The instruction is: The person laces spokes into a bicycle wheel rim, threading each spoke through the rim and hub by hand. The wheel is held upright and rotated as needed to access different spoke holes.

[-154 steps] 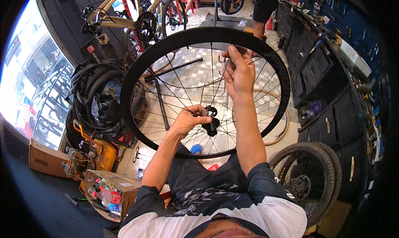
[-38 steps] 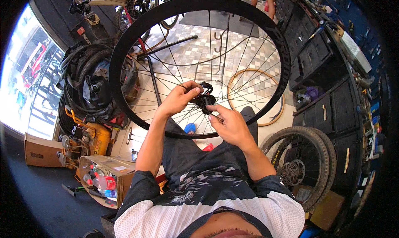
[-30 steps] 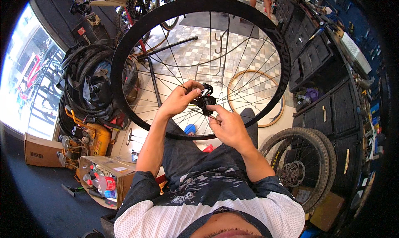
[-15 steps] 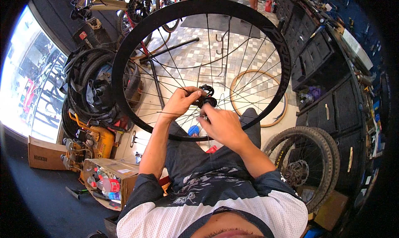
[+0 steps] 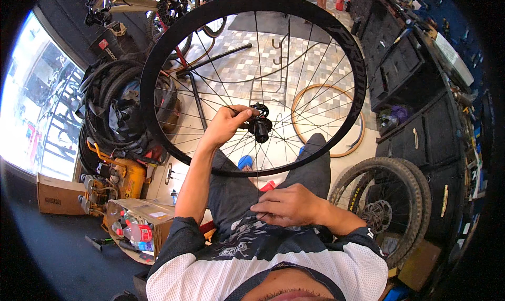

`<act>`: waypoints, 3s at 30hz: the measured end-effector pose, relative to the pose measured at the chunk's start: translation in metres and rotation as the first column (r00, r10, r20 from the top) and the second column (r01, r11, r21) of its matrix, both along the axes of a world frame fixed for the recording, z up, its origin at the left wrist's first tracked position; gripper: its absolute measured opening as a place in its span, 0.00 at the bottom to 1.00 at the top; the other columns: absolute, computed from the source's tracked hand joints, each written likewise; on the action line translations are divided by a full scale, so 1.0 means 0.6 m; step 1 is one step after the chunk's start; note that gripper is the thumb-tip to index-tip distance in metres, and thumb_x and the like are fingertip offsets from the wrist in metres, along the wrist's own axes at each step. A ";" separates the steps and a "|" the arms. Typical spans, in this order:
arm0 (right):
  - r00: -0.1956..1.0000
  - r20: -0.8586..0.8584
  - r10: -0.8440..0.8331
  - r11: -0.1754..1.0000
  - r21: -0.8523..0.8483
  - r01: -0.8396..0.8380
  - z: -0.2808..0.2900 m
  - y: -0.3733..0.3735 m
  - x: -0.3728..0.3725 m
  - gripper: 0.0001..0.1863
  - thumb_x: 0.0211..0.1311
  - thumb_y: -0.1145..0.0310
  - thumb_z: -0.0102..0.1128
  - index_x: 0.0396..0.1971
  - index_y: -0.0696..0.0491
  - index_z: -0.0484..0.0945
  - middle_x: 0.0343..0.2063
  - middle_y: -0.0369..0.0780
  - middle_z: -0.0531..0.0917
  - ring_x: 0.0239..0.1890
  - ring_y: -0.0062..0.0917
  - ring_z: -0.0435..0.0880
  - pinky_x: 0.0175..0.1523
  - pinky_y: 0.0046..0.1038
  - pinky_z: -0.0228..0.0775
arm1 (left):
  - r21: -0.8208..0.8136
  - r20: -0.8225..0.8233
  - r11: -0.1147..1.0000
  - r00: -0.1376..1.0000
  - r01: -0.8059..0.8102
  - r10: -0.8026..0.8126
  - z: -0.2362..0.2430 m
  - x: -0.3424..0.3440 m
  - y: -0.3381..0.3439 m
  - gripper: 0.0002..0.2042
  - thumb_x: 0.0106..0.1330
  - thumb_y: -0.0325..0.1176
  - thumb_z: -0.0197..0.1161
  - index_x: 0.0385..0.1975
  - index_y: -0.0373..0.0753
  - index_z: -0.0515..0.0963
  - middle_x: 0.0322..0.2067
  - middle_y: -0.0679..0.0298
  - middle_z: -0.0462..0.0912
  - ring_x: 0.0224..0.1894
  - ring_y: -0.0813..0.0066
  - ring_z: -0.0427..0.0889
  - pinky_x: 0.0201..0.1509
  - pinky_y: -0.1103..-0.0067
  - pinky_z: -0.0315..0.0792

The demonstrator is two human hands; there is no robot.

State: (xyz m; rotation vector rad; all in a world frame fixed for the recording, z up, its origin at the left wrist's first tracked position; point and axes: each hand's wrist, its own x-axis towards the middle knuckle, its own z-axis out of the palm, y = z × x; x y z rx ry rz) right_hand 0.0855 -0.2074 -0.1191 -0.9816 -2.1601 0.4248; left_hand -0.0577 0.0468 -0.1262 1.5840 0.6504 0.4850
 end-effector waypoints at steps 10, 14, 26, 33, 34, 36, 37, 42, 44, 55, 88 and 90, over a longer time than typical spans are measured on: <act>0.947 -0.055 -0.317 0.940 0.112 0.321 -0.003 0.087 0.014 0.13 0.57 0.70 0.72 0.43 0.51 0.85 0.30 0.37 0.85 0.29 0.32 0.87 0.33 0.32 0.79 | 0.020 0.029 0.998 0.998 -0.061 0.061 0.007 0.001 -0.016 0.13 0.75 0.32 0.60 0.49 0.29 0.84 0.41 0.60 0.89 0.43 0.76 0.86 0.52 0.77 0.79; 0.942 -0.028 -0.334 0.929 0.155 0.335 -0.003 0.124 0.018 0.13 0.56 0.70 0.72 0.43 0.48 0.85 0.28 0.38 0.83 0.27 0.32 0.85 0.31 0.32 0.78 | -0.035 0.030 0.998 0.998 -0.059 0.060 0.009 -0.001 -0.019 0.13 0.75 0.31 0.60 0.48 0.28 0.85 0.41 0.60 0.90 0.43 0.77 0.86 0.52 0.78 0.79; 0.985 -0.069 -0.160 0.980 0.108 0.167 -0.003 0.110 0.019 0.09 0.56 0.65 0.73 0.36 0.48 0.86 0.27 0.34 0.86 0.29 0.29 0.87 0.32 0.32 0.79 | 0.039 0.001 0.993 0.994 -0.113 0.113 0.006 0.003 -0.014 0.14 0.74 0.31 0.61 0.50 0.28 0.84 0.40 0.59 0.88 0.40 0.77 0.85 0.48 0.78 0.80; 0.899 -0.052 -0.435 0.895 0.089 0.438 -0.010 0.170 0.020 0.14 0.60 0.57 0.71 0.24 0.51 0.84 0.24 0.37 0.81 0.24 0.36 0.84 0.29 0.37 0.77 | 0.028 -0.023 0.996 0.996 -0.089 0.090 0.005 -0.002 -0.010 0.13 0.75 0.31 0.61 0.50 0.29 0.84 0.41 0.60 0.89 0.43 0.76 0.85 0.50 0.78 0.79; 0.884 -0.014 -0.468 0.880 0.088 0.467 -0.007 0.179 0.018 0.14 0.61 0.57 0.71 0.23 0.51 0.83 0.23 0.37 0.80 0.24 0.36 0.84 0.29 0.37 0.77 | 0.024 -0.012 0.996 0.996 -0.090 0.091 0.005 -0.002 -0.011 0.13 0.75 0.31 0.61 0.50 0.29 0.84 0.41 0.60 0.89 0.43 0.76 0.85 0.50 0.78 0.79; 0.845 0.061 -0.532 0.846 0.091 0.526 0.000 0.193 0.016 0.16 0.61 0.57 0.70 0.21 0.52 0.81 0.23 0.38 0.80 0.25 0.36 0.84 0.29 0.38 0.77 | -0.014 0.021 0.994 0.994 -0.105 0.106 0.009 0.003 -0.016 0.13 0.73 0.30 0.61 0.48 0.27 0.84 0.39 0.59 0.89 0.40 0.76 0.85 0.48 0.78 0.80; 0.850 0.067 -0.523 0.853 0.035 0.521 0.001 0.198 0.018 0.15 0.61 0.56 0.70 0.25 0.52 0.80 0.25 0.39 0.81 0.26 0.38 0.84 0.31 0.40 0.77 | -0.034 0.038 0.993 0.993 -0.111 0.113 0.011 0.004 -0.018 0.13 0.73 0.30 0.62 0.47 0.26 0.84 0.38 0.58 0.89 0.39 0.77 0.86 0.47 0.79 0.80; 0.851 0.043 -0.524 0.828 -0.209 0.521 0.031 0.208 0.038 0.15 0.59 0.58 0.72 0.35 0.52 0.80 0.27 0.41 0.85 0.31 0.40 0.86 0.36 0.42 0.77 | 0.015 -0.019 0.992 0.992 -0.127 0.127 0.009 0.002 -0.015 0.12 0.73 0.30 0.62 0.47 0.28 0.85 0.38 0.61 0.89 0.39 0.78 0.85 0.46 0.78 0.79; 0.837 0.066 -0.543 0.805 -0.241 0.542 0.033 0.220 0.050 0.16 0.58 0.58 0.73 0.37 0.52 0.79 0.28 0.42 0.86 0.33 0.40 0.87 0.37 0.43 0.77 | 0.047 -0.041 0.990 0.990 -0.134 0.136 0.007 0.001 -0.015 0.12 0.73 0.30 0.62 0.47 0.28 0.85 0.38 0.61 0.89 0.39 0.78 0.85 0.46 0.78 0.79; 0.849 -0.386 -0.360 0.928 -0.245 0.282 0.069 0.207 0.097 0.16 0.74 0.63 0.61 0.55 0.53 0.79 0.45 0.43 0.84 0.39 0.25 0.82 0.44 0.26 0.76 | -0.039 0.008 0.991 0.992 -0.127 0.127 0.015 0.001 -0.019 0.14 0.72 0.30 0.64 0.51 0.27 0.84 0.43 0.59 0.88 0.43 0.76 0.85 0.51 0.76 0.80; 0.565 0.701 -0.435 0.890 0.238 0.389 -0.010 0.449 0.180 0.06 0.57 0.74 0.58 0.30 0.54 0.85 0.32 0.44 0.86 0.37 0.42 0.89 0.41 0.42 0.83 | -0.184 0.193 0.982 0.977 -0.052 0.088 0.007 -0.003 -0.019 0.14 0.72 0.26 0.63 0.54 0.28 0.82 0.41 0.58 0.88 0.44 0.76 0.86 0.56 0.78 0.80; 0.584 0.687 -0.432 0.896 0.255 0.362 -0.015 0.446 0.181 0.07 0.57 0.73 0.59 0.29 0.54 0.86 0.32 0.44 0.87 0.37 0.42 0.90 0.41 0.42 0.83 | -0.189 0.188 0.980 0.978 -0.057 0.093 0.007 -0.002 -0.016 0.14 0.72 0.25 0.62 0.54 0.28 0.82 0.41 0.58 0.88 0.44 0.76 0.86 0.55 0.78 0.80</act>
